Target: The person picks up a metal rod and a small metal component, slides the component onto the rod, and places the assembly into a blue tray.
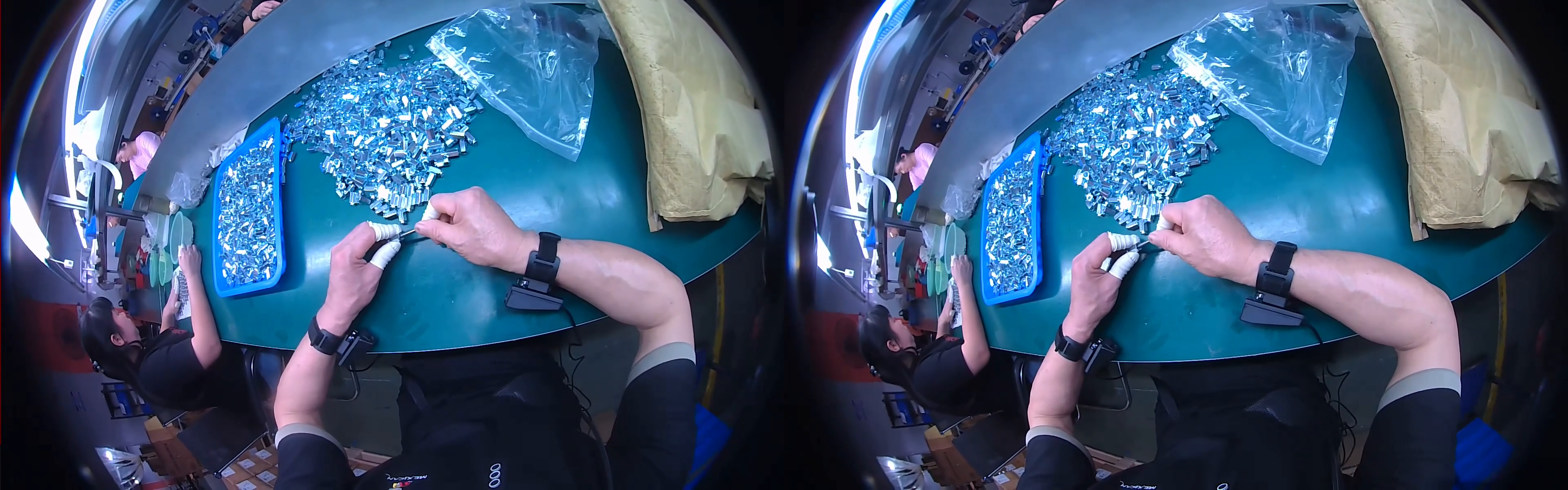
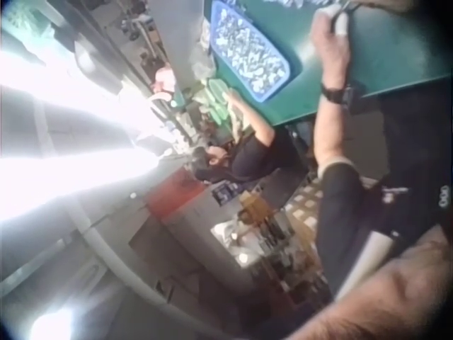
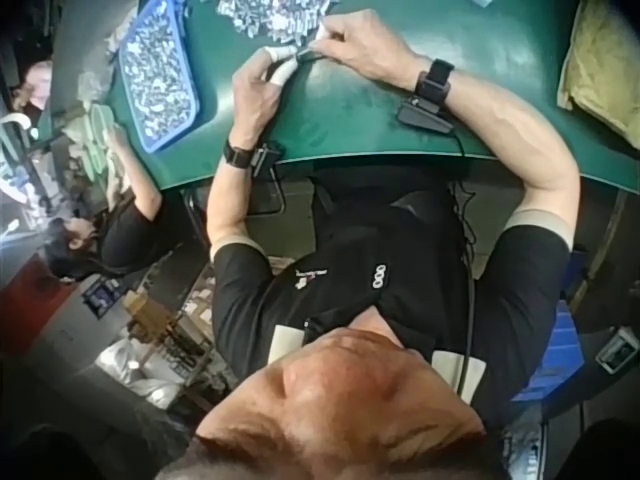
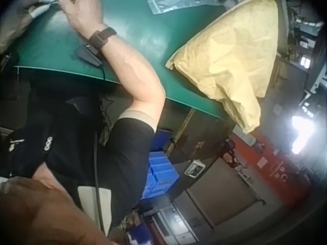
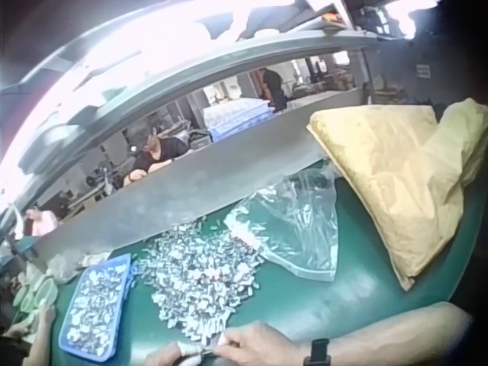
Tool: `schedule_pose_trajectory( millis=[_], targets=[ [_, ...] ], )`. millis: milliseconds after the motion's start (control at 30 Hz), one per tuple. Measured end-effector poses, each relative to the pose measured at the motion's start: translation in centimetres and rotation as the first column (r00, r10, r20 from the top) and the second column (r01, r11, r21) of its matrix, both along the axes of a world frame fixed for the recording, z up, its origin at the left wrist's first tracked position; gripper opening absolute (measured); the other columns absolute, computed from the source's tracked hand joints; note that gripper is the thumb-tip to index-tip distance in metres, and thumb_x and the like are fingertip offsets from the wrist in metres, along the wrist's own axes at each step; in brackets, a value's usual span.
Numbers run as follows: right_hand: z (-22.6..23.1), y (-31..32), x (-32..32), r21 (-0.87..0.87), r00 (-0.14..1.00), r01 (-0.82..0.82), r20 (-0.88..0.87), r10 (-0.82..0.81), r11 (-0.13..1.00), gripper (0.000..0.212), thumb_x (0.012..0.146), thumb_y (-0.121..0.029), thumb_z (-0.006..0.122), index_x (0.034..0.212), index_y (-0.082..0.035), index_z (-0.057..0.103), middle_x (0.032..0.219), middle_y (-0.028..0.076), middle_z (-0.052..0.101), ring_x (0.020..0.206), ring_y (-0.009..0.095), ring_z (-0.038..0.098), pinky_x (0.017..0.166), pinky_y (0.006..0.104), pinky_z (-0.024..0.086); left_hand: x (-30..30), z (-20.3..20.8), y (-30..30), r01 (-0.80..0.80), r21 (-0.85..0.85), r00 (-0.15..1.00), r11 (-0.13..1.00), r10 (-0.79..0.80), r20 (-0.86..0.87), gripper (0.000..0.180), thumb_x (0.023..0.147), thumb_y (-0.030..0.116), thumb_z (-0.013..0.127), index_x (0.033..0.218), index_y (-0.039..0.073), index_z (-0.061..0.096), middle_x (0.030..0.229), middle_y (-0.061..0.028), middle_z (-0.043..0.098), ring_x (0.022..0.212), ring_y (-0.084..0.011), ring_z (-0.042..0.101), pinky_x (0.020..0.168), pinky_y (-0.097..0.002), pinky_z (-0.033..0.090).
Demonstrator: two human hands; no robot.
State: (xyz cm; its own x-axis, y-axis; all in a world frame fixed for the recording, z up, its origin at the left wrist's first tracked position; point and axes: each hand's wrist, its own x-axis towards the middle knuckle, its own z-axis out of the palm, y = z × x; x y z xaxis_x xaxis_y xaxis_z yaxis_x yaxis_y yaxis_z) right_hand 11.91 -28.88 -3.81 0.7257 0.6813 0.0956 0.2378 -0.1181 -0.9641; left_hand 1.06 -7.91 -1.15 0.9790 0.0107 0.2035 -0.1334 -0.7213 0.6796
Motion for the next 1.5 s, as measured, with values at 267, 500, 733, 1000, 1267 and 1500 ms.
schedule_pose_trajectory(
  millis=[267, 500, 733, 1000, 1267, 1500],
  targets=[
    [0.7, -0.2, -0.4, -0.032, 0.994, 0.02, 0.107, -0.016, 0.999, 0.036, 0.095, -0.032, 0.07, 0.077, -0.001, 0.066, 0.068, 0.02, 0.063, 0.065, 0.039, 0.063, 0.06, 0.0482, 0.046, 0.0, -0.4, -0.5, -0.045, -0.048, 0.999, 0.998, 0.045, 0.004, 0.017, 0.09, 0.001, 0.076, 0.106, 0.0, 0.071, 0.093, -0.0075, 0.071, 0.084, -0.0165, 0.067, 0.077, -0.0297, 0.053],
    [1.2, -0.1, -0.3, -0.105, 0.994, -0.034, 0.102, 0.045, 0.994, 0.04, 0.097, -0.036, 0.069, 0.078, -0.001, 0.067, 0.069, 0.019, 0.065, 0.065, 0.037, 0.064, 0.06, 0.0475, 0.046, -0.1, -0.7, -1.5, -0.031, -0.082, 0.999, 0.996, 0.028, -0.034, 0.016, 0.091, 0.003, 0.076, 0.107, 0.001, 0.072, 0.094, -0.0055, 0.073, 0.083, -0.0131, 0.066, 0.076, -0.0294, 0.053],
    [0.2, 0.3, -0.5, 0.09, 0.998, 0.018, 0.054, -0.023, 0.996, 0.035, 0.099, -0.032, 0.069, 0.082, -0.002, 0.068, 0.067, 0.011, 0.064, 0.06, 0.02, 0.062, 0.057, 0.0391, 0.046, -0.1, -1.1, -1.8, -0.116, -0.236, 0.991, 0.965, 0.096, -0.095, 0.017, 0.092, 0.004, 0.076, 0.107, 0.0, 0.072, 0.094, -0.0046, 0.071, 0.083, -0.0109, 0.065, 0.075, -0.0282, 0.053],
    [-0.2, 0.1, -0.1, -0.048, 0.977, 0.009, 0.211, 0.001, 0.999, 0.035, 0.1, -0.03, 0.067, 0.077, -0.003, 0.067, 0.062, 0.006, 0.063, 0.056, 0.017, 0.061, 0.054, 0.0369, 0.046, -0.1, -1.2, -1.7, -0.057, -0.163, 0.998, 0.985, 0.053, -0.029, 0.017, 0.092, 0.003, 0.076, 0.108, 0.0, 0.072, 0.095, -0.0062, 0.072, 0.085, -0.0125, 0.066, 0.077, -0.0283, 0.053],
    [0.8, -0.2, -0.4, -0.08, 0.992, -0.007, 0.125, 0.017, 0.997, 0.04, 0.097, -0.034, 0.065, 0.074, -0.001, 0.062, 0.067, 0.02, 0.061, 0.065, 0.04, 0.061, 0.06, 0.0499, 0.044, -0.5, -0.8, -1.6, -0.049, -0.119, 0.999, 0.992, 0.047, -0.018, 0.017, 0.092, 0.003, 0.075, 0.108, 0.0, 0.072, 0.097, -0.0068, 0.073, 0.087, -0.0127, 0.067, 0.079, -0.0285, 0.054],
    [0.1, 0.0, -0.9, 0.085, 0.979, 0.001, 0.201, -0.018, 0.996, 0.028, 0.097, -0.027, 0.068, 0.08, -0.004, 0.067, 0.067, 0.01, 0.066, 0.062, 0.024, 0.064, 0.059, 0.0393, 0.047, -1.5, 0.8, 0.2, -0.083, -0.061, 0.995, 0.995, 0.08, -0.063, 0.016, 0.094, 0.003, 0.073, 0.11, 0.001, 0.073, 0.099, -0.005, 0.074, 0.091, -0.0116, 0.067, 0.083, -0.0278, 0.054]
  ],
)
